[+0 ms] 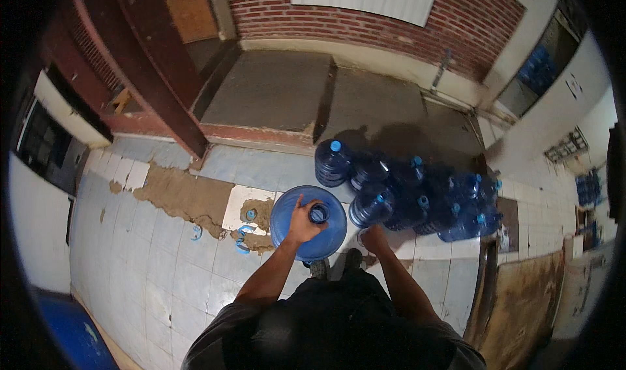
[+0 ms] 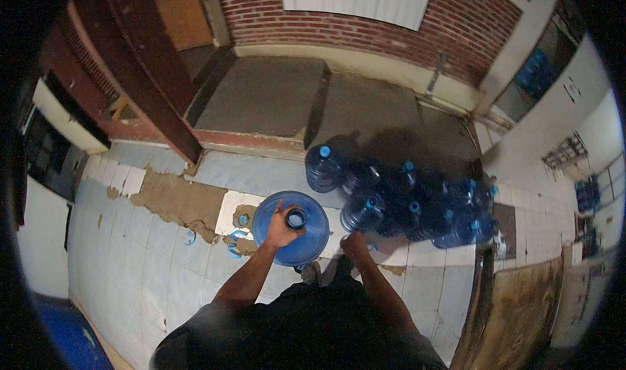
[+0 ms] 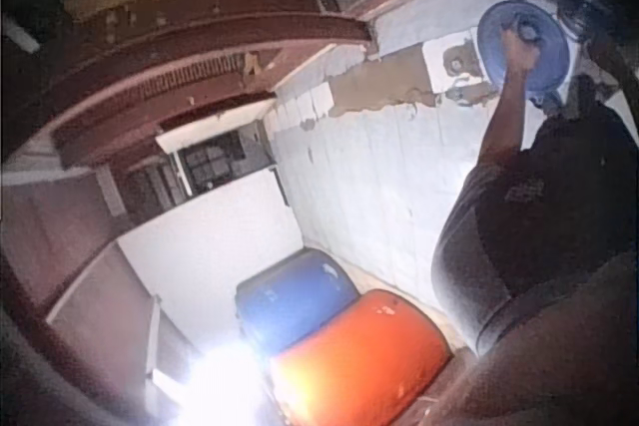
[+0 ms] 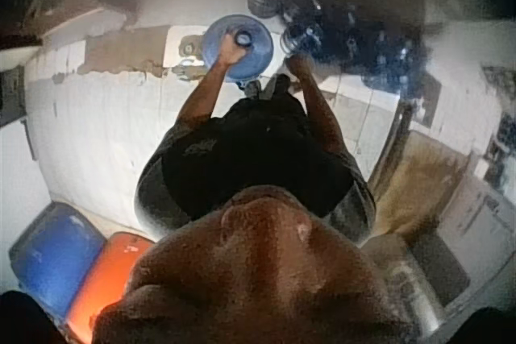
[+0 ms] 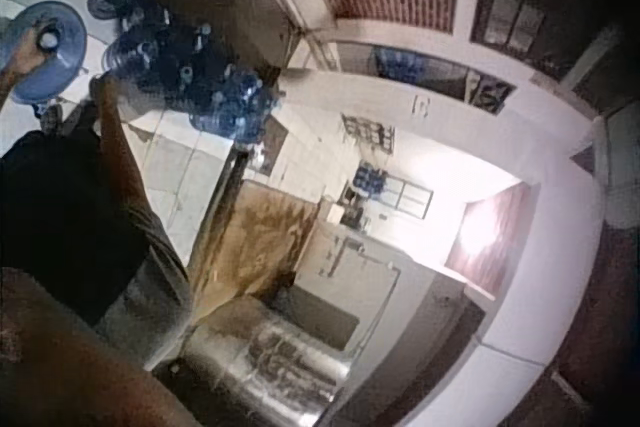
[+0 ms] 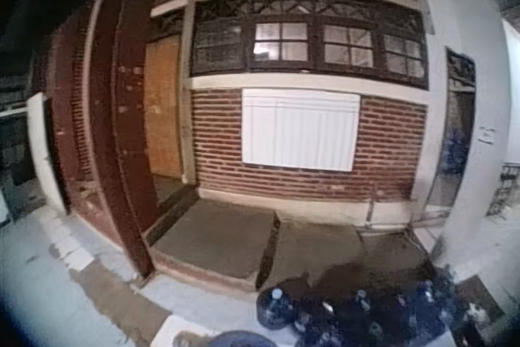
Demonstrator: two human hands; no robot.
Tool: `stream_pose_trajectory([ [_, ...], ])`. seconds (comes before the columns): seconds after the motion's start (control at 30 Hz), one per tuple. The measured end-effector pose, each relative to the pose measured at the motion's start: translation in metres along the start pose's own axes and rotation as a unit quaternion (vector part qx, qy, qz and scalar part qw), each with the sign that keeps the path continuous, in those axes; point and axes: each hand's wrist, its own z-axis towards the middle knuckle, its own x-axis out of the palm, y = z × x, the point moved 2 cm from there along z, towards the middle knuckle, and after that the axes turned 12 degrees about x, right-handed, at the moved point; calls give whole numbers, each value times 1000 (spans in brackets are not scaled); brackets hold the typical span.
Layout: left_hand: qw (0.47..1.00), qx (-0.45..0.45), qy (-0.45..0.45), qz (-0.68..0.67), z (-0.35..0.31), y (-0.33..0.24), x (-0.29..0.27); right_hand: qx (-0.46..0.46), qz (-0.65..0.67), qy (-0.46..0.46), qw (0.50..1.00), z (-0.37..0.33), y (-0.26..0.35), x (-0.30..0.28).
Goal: The person repeatedly picks up large blue water jugs, removes the caps, carries them across a tiled room, and places them on the floor near a stack of other jugs. The person also re-caps some of the jugs before moving them.
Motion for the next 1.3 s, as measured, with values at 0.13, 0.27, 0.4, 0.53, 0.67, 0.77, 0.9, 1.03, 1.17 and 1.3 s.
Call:
stream_pose_trajectory([
  [0.13,994,24,103,-11,17,-34,54,99,-18,9,995,-70,-10,-57],
  [0.27,977,116,172,-42,31,-105,106,82,336,-36,937,-127,-16,-131],
  [0.4,946,210,230,-88,26,-194,176,-44,326,-161,931,-202,-30,-190],
  [0.53,903,299,293,-96,4,-258,268,9,255,-247,935,-266,-87,-216],
  [0.67,857,342,371,-105,-18,-330,359,59,283,-347,892,-333,-169,-225],
  [0.77,819,421,370,-119,-31,-383,429,107,258,-429,859,-376,-230,-231],
  [0.9,792,438,387,-179,-49,-479,488,186,207,-490,826,-436,-305,-258],
  [1.03,791,468,351,-179,-54,-546,540,270,202,-591,733,-488,-374,-290],
  [1.17,828,401,330,-213,-38,-544,613,338,241,-680,604,-533,-461,-302],
  [1.3,880,182,394,-192,-12,-494,710,372,294,-722,504,-574,-536,-328],
])
